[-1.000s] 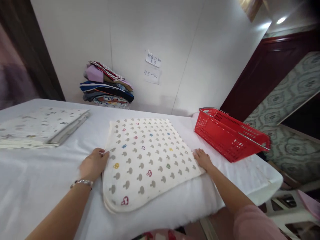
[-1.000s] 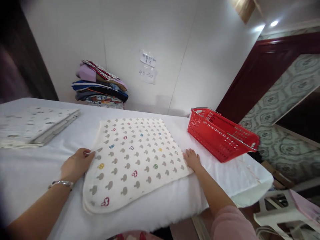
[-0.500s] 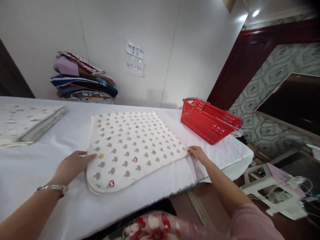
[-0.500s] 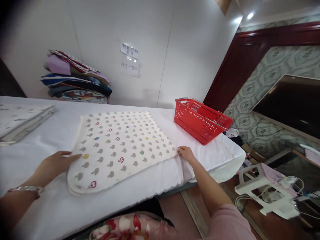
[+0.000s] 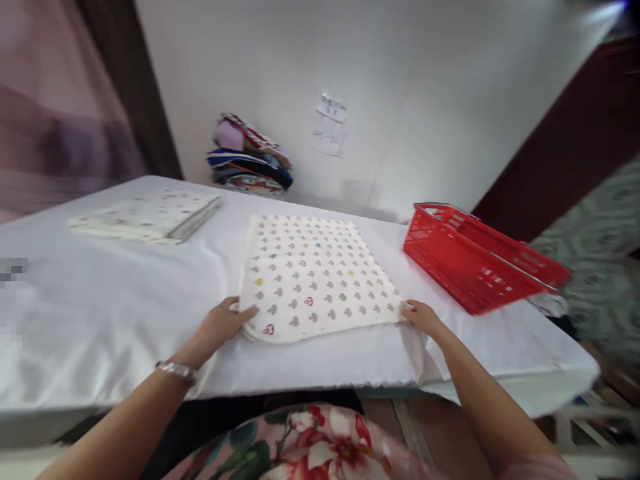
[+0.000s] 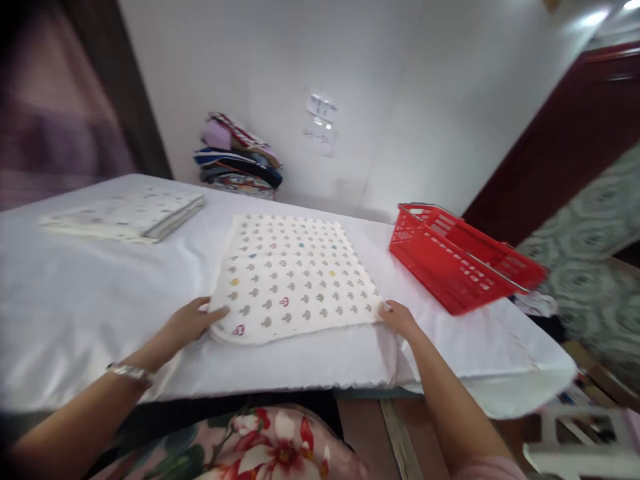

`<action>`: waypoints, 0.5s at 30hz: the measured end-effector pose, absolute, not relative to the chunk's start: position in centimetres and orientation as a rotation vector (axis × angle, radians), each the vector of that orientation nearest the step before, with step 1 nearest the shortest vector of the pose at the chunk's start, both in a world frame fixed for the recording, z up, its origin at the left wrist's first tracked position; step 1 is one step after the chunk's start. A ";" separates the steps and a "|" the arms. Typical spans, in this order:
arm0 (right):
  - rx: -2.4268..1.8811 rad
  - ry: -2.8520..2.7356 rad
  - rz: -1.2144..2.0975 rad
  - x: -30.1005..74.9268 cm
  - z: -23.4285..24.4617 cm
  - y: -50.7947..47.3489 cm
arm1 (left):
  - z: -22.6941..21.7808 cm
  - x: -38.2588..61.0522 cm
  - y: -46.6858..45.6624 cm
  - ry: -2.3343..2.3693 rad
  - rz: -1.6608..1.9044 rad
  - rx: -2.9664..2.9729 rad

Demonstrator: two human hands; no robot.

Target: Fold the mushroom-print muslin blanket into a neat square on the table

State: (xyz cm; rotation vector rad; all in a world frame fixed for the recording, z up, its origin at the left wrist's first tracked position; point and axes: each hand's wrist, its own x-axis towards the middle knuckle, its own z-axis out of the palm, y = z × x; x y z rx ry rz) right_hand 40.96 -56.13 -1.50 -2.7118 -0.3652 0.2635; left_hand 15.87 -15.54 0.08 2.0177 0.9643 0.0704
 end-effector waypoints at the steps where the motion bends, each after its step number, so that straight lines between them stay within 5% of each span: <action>1: -2.708 -0.377 0.318 41.1 -1.6 -56.3 | 0.1 15.5 -15.9 0.926 0.066 1.952; 15: -2.251 0.099 0.464 40.5 -2.0 -57.2 | -0.9 13.5 -16.6 0.877 0.130 1.863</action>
